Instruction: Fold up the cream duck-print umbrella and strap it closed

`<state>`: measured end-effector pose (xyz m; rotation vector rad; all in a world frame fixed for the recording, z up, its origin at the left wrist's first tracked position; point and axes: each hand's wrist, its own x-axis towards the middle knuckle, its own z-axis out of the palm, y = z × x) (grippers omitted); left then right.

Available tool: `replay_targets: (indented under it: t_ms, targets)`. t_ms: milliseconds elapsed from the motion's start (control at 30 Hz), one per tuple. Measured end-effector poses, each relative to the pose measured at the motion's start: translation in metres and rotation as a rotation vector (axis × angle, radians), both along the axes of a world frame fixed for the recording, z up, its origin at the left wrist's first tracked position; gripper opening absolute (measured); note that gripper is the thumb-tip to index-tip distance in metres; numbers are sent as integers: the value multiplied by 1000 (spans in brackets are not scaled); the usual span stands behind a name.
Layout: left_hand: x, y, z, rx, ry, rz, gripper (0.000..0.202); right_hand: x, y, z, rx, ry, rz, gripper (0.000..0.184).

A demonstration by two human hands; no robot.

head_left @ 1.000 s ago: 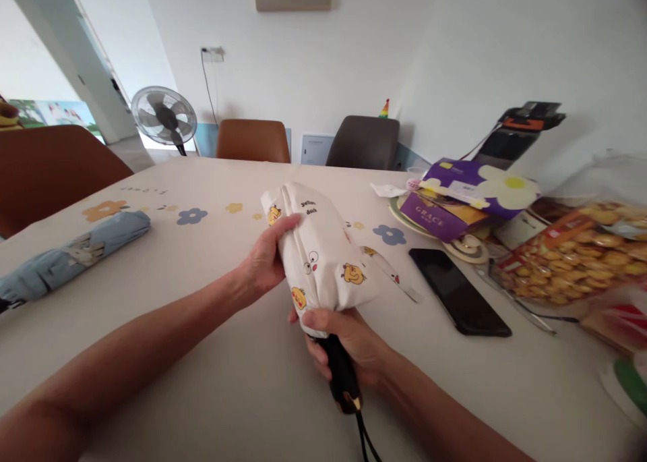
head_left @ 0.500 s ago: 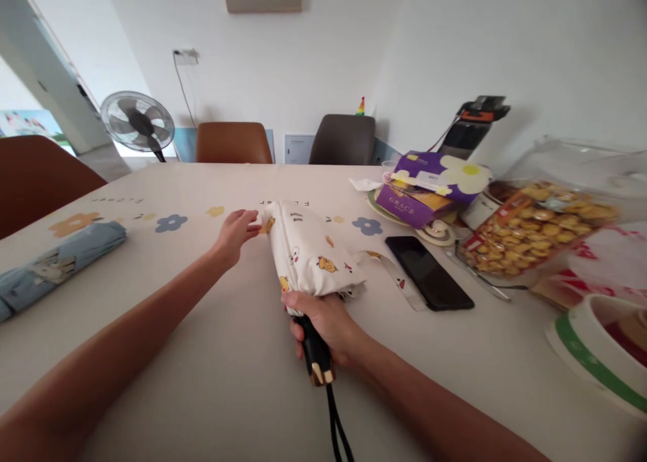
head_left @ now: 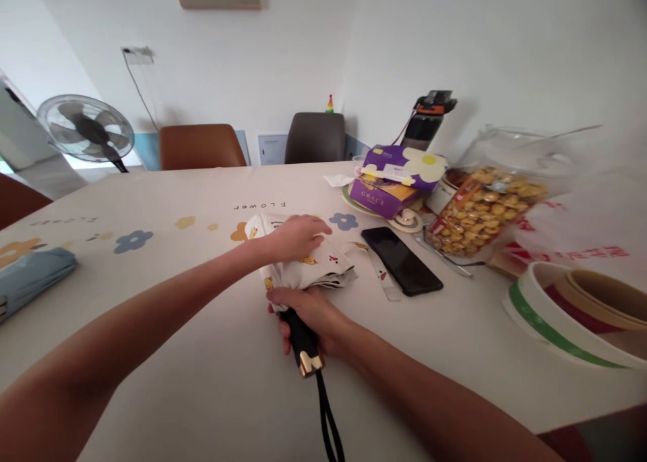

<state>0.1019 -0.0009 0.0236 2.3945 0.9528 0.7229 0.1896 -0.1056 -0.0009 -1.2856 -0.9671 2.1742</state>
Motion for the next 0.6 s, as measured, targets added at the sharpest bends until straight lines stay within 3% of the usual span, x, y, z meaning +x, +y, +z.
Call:
replay_targets:
  t_ms: [67,200,300,367,467,600]
  targets:
    - [17,13,-5,-40,86,-88,23,1,0,1,-21,5,-18,16]
    - [32,29,-8,-12,282,-133,11,3,2,-4,-29,55,-12,15]
    - [28,30,1,113,322,-108,10,4,3,-7,-23,112,-15,15]
    - [20,26,12,201,325,-21,17,4,4,-7,-41,96,-4,15]
    - [3,15,28,279,227,118,20,3,3,-5,-49,87,-23,13]
    - [-28,-6,46,315,-47,216,16,2,4,-5,-44,89,-15,14]
